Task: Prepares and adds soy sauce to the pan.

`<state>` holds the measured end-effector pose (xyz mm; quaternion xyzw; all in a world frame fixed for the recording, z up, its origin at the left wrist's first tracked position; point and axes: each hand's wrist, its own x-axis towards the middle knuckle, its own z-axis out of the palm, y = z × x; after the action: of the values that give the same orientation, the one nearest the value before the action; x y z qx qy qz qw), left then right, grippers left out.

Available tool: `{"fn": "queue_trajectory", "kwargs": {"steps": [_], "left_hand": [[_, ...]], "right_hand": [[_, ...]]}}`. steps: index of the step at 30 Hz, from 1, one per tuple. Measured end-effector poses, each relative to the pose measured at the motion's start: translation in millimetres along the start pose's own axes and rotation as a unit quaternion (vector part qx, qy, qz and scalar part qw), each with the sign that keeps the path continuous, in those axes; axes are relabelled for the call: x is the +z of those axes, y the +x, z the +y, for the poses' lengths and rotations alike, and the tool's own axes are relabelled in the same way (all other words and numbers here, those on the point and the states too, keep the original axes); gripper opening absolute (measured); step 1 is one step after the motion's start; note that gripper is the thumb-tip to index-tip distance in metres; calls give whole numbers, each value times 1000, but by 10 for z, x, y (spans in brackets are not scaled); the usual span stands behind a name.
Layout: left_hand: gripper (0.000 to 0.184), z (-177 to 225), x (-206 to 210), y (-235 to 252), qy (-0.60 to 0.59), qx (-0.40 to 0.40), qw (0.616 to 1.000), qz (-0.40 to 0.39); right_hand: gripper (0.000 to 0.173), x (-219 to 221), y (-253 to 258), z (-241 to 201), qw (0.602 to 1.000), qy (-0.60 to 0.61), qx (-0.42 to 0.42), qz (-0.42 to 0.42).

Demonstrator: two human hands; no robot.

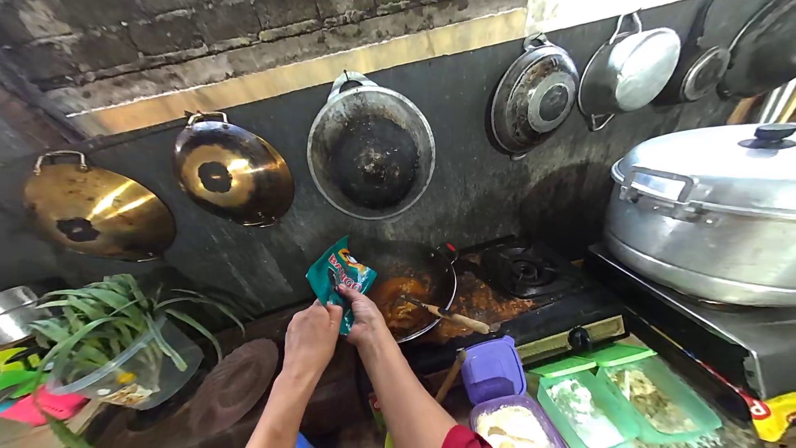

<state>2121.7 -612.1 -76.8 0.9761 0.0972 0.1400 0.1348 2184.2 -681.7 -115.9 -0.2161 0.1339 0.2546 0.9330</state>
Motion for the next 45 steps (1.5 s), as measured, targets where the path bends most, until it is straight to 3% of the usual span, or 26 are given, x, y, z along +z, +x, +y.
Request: {"fn": "queue_trajectory", "kwargs": {"steps": [6,18,26,30,38,45], "left_hand": [[35,-152,53,-107,-39,60,996,59],[36,-284,137,-185,-5,95,993,70],[34,-285,265,-194,29,131,987,88],[33,-335,313,-171,38,161,978,128],[31,-367,340,-104,45,169,976,133],[32,-361,378,-43,44,173,976,125]], "right_hand": [[29,14,58,-79,999,8,-24,32],[40,124,174,47,991,49,-64,105],[59,135,222,75,979,80,-116,147],[54,124,250,62,977,92,-98,164],[45,148,332,49,971,120,-104,178],[52,168,390,-18,963,175,-119,166]]}}
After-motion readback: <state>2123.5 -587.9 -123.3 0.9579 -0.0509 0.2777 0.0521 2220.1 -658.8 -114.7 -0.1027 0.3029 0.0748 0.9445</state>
